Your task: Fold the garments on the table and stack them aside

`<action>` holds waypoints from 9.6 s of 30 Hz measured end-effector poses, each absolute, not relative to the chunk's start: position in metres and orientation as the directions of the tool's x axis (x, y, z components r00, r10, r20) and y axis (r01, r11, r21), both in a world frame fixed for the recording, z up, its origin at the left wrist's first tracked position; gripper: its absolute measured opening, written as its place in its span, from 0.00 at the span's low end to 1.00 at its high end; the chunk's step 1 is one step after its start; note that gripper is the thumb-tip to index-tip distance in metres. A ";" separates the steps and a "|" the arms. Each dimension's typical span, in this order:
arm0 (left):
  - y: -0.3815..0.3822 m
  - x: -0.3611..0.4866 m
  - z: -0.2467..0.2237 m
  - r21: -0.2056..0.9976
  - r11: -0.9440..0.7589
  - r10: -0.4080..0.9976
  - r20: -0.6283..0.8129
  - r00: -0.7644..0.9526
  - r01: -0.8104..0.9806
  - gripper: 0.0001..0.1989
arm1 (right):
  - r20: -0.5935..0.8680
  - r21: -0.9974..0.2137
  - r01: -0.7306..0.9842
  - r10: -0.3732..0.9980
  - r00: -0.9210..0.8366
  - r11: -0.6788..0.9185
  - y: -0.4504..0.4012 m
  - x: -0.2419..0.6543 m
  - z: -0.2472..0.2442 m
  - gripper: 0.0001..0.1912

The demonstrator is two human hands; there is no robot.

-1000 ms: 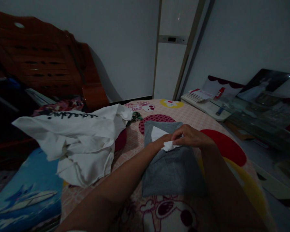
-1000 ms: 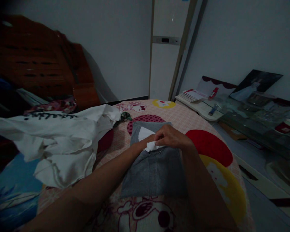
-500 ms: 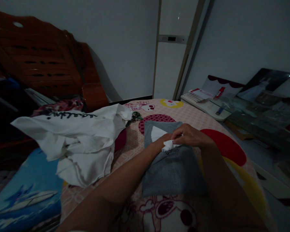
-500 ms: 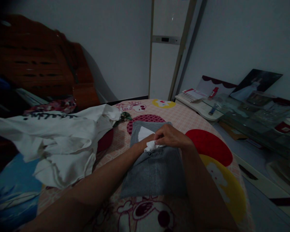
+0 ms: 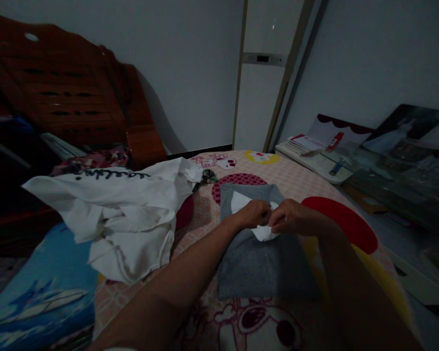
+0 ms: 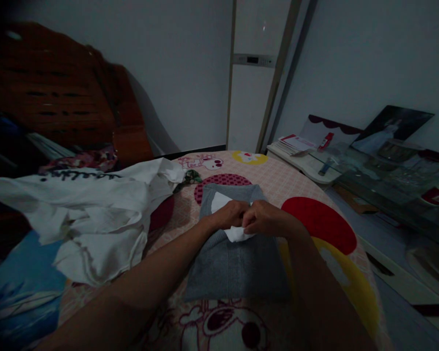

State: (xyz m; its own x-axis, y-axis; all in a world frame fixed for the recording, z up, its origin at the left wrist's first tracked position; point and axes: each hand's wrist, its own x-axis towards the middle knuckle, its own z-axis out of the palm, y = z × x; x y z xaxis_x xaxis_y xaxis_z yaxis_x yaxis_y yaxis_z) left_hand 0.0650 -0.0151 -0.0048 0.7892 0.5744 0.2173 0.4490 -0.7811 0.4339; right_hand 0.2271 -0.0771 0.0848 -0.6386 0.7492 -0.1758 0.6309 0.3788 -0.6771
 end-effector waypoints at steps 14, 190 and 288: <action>-0.020 0.064 0.000 0.596 -0.731 0.558 0.243 0.793 0.332 0.05 | -0.146 -0.624 0.646 0.747 -0.649 0.439 -0.086 0.239 0.088 0.08; -0.062 -0.016 0.020 0.915 -0.336 0.782 0.141 0.607 0.222 0.04 | 0.297 -0.640 0.275 0.561 -0.773 0.718 -0.117 0.227 0.030 0.14; -0.073 -0.005 0.023 0.831 -0.482 0.650 0.127 0.749 0.277 0.11 | -0.173 -0.963 0.237 0.968 -0.183 -0.127 -0.107 0.262 0.022 0.16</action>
State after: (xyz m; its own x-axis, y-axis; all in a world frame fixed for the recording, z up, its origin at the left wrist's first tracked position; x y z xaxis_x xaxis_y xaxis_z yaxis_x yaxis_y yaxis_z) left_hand -0.0053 -0.0735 0.0231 0.7494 0.6498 0.1267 0.2773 -0.4819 0.8312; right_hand 0.2618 -0.1070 0.0219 -0.1834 0.9677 -0.1730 0.2367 -0.1273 -0.9632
